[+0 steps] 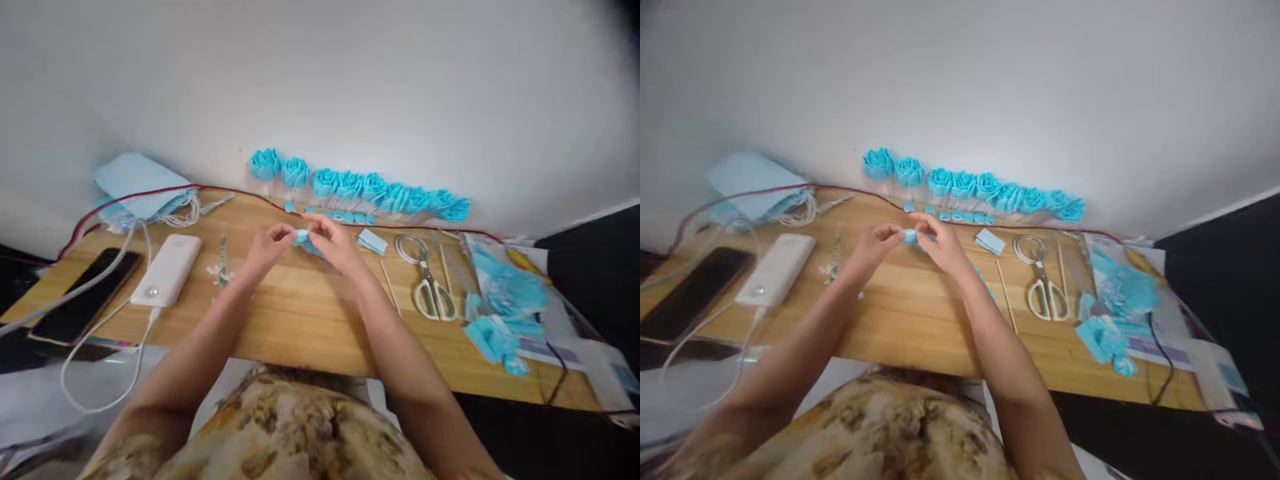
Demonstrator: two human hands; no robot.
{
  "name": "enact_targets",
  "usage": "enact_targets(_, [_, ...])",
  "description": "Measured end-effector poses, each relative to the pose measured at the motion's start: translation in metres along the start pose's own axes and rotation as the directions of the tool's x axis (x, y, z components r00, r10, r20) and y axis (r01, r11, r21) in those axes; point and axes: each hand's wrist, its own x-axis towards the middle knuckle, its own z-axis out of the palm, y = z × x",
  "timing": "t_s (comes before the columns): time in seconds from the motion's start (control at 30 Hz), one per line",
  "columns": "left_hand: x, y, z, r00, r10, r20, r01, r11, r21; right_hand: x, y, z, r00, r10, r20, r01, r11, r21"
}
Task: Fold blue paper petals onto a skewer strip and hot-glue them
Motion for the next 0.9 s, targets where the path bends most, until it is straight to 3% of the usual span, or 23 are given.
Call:
enact_targets(0.13, [-0.0003, 0.0005, 0.0003, 1.0, 0.01, 0.01, -0.01, 1.0, -0.012, -0.0005, -0.001, -0.0012, 1.0, 0.005, 0.006, -0.005, 0.999, 0.034])
enact_targets(0.3, [0.0004, -0.002, 0.0026, 1.0, -0.001, 0.031, 0.002, 1.0, -0.026, -0.0005, -0.0035, 0.003, 1.0, 0.016, -0.024, -0.017, 0.998, -0.054])
enact_targets(0.6, [-0.0028, 0.0032, -0.0013, 0.997, 0.042, 0.068, -0.036, 0.996, -0.079, 0.0015, 0.0008, 0.0009, 0.993, 0.093, -0.076, -0.09, 0.995, 0.043])
enact_targets(0.7, [-0.0026, 0.0045, -0.0019, 0.998, 0.05, 0.037, -0.045, 0.992, -0.121, 0.0019, -0.0002, 0.0005, 0.99, 0.114, -0.087, -0.11, 0.993, 0.053])
enact_targets(0.9, [0.001, 0.0016, 0.0013, 0.997, -0.055, -0.048, 0.047, 0.985, -0.165, 0.0017, 0.0009, 0.0026, 0.992, 0.11, -0.062, -0.105, 0.991, 0.082])
